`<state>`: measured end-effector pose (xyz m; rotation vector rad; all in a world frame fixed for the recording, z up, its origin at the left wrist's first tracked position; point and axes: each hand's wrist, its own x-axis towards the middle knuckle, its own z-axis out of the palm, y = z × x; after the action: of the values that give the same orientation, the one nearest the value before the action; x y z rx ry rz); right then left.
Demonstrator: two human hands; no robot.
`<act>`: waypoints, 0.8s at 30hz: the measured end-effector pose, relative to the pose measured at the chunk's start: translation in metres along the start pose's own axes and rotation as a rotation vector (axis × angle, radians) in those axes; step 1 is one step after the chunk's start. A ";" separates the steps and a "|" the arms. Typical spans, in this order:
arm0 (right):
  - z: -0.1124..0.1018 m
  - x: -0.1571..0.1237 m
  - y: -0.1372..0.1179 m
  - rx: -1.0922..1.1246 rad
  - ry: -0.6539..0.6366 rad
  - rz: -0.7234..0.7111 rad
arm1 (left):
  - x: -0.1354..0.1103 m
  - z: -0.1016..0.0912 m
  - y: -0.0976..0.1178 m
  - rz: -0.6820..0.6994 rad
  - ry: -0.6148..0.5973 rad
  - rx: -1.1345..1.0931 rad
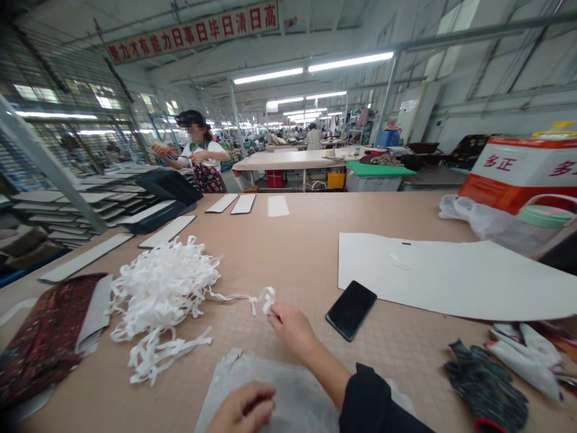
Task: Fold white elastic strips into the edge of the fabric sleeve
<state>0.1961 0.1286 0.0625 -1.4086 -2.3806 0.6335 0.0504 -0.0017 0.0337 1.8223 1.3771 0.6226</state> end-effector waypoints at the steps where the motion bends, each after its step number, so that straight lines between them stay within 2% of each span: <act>1: -0.002 -0.010 -0.007 0.041 -0.029 -0.024 | 0.009 -0.005 0.001 -0.100 0.077 -0.163; 3: -0.005 -0.030 -0.020 0.106 -0.110 -0.064 | 0.023 -0.010 0.005 -0.248 0.231 -0.449; 4: -0.006 -0.040 -0.025 0.128 -0.151 -0.075 | 0.028 -0.010 0.007 -0.266 0.274 -0.524; 8: -0.008 -0.069 -0.029 0.277 -0.315 -0.044 | 0.033 -0.005 0.016 -0.221 0.262 -0.676; 10: -0.008 -0.077 -0.023 0.397 -0.365 0.012 | 0.032 -0.006 0.018 -0.269 0.331 -0.825; 12: -0.010 -0.082 -0.013 0.476 -0.327 0.033 | 0.031 -0.014 0.018 -0.357 0.420 -1.025; 15: -0.016 -0.089 0.001 0.512 -0.190 -0.001 | 0.028 -0.030 0.015 -0.443 0.446 -1.233; 20: -0.030 -0.101 0.018 0.509 -0.086 0.023 | 0.021 -0.044 0.007 -0.504 0.423 -1.225; 24: -0.030 -0.110 0.033 0.494 -0.129 0.068 | 0.015 -0.044 -0.003 -0.497 0.367 -1.178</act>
<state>0.2864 0.0518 0.0675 -1.2575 -2.0656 1.2607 0.0198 0.0251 0.0572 0.4286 1.1792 1.1817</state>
